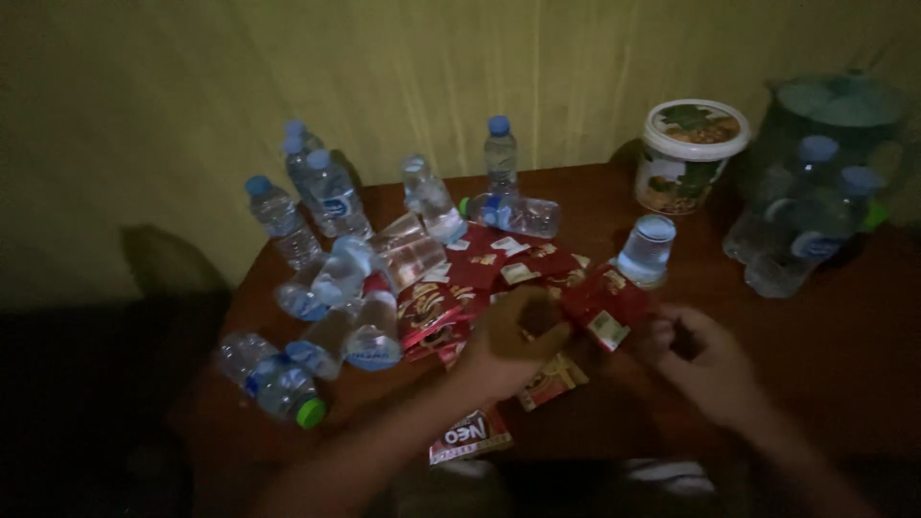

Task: Organizing several water bottles and instant coffee packets on a wooden table.

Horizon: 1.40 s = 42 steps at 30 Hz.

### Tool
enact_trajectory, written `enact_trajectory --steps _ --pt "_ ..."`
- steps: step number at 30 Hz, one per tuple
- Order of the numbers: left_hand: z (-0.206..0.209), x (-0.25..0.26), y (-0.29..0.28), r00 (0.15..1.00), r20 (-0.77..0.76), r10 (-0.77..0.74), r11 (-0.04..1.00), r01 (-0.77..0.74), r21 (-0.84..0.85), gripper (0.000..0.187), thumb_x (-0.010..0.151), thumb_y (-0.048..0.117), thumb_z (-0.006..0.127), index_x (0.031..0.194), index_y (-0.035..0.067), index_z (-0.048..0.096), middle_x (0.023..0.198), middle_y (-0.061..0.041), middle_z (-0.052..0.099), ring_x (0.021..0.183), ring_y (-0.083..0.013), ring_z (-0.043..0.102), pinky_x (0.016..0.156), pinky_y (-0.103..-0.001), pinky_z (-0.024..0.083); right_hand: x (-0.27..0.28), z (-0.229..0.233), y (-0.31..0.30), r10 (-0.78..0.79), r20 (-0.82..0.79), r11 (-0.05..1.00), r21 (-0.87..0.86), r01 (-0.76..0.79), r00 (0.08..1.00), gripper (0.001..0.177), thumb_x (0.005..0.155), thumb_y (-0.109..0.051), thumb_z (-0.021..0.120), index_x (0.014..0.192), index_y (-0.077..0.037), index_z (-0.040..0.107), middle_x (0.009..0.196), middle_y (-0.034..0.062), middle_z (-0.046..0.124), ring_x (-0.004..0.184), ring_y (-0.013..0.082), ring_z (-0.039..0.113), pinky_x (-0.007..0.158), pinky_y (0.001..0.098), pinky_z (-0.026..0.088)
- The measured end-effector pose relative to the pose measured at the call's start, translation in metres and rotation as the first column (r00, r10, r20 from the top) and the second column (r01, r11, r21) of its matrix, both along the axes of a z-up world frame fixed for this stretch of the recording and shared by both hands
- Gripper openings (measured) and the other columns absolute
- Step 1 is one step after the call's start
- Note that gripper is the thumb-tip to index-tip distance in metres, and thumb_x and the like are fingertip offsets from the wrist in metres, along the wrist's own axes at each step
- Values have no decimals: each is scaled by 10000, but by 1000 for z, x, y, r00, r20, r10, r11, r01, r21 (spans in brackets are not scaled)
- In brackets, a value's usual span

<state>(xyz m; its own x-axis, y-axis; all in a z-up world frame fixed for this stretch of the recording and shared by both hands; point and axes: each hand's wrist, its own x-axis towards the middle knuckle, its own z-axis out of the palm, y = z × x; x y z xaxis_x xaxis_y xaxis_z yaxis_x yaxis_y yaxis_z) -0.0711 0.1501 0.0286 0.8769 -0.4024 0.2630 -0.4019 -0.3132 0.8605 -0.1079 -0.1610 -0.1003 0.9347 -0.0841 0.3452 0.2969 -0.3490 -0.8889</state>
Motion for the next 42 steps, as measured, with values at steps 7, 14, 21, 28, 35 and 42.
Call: enact_trajectory --steps 7,14,21,28,35,42 --pt "-45 -9 46 997 7 73 988 -71 -134 450 846 205 791 1232 27 642 1089 -77 739 982 -170 695 844 -330 567 -9 44 55 -26 -261 1000 -5 26 965 186 896 -199 753 969 -45 679 846 54 612 779 154 584 691 315 498" --pt "-54 -31 72 987 -138 78 991 -91 -93 292 910 216 780 1107 37 658 977 -48 701 890 -139 611 798 -309 523 -8 31 71 -27 -333 1000 -18 22 943 177 871 -163 754 885 -13 662 882 65 740 837 149 698 750 320 567" --pt "-82 -34 81 993 -69 95 974 -107 -198 252 896 169 788 1062 29 660 984 -56 699 906 -142 594 824 -300 507 -10 32 88 3 -332 1000 16 3 943 235 902 -115 703 1129 -60 725 875 89 708 830 168 671 781 308 537" --pt "-70 -39 86 990 -119 81 981 -100 -166 254 901 158 782 1086 24 669 1005 -52 701 930 -133 607 833 -308 519 -6 28 91 -30 -354 996 -88 -1 935 306 888 -120 738 1183 -37 735 913 84 724 857 160 679 782 317 553" --pt "-72 -37 88 993 -80 89 973 -104 -208 254 903 146 786 1083 23 658 995 -51 700 924 -137 609 844 -312 522 -2 27 87 10 -385 1000 -13 -17 923 317 895 -112 730 1201 -28 726 908 86 711 820 160 664 744 307 546" --pt "-78 -42 94 990 -102 96 944 -123 -307 231 915 138 780 1065 23 647 934 -31 638 865 -129 557 781 -313 498 2 -5 81 74 -261 995 -50 -90 963 333 920 -139 698 1239 -42 711 895 75 702 807 155 679 737 301 553"
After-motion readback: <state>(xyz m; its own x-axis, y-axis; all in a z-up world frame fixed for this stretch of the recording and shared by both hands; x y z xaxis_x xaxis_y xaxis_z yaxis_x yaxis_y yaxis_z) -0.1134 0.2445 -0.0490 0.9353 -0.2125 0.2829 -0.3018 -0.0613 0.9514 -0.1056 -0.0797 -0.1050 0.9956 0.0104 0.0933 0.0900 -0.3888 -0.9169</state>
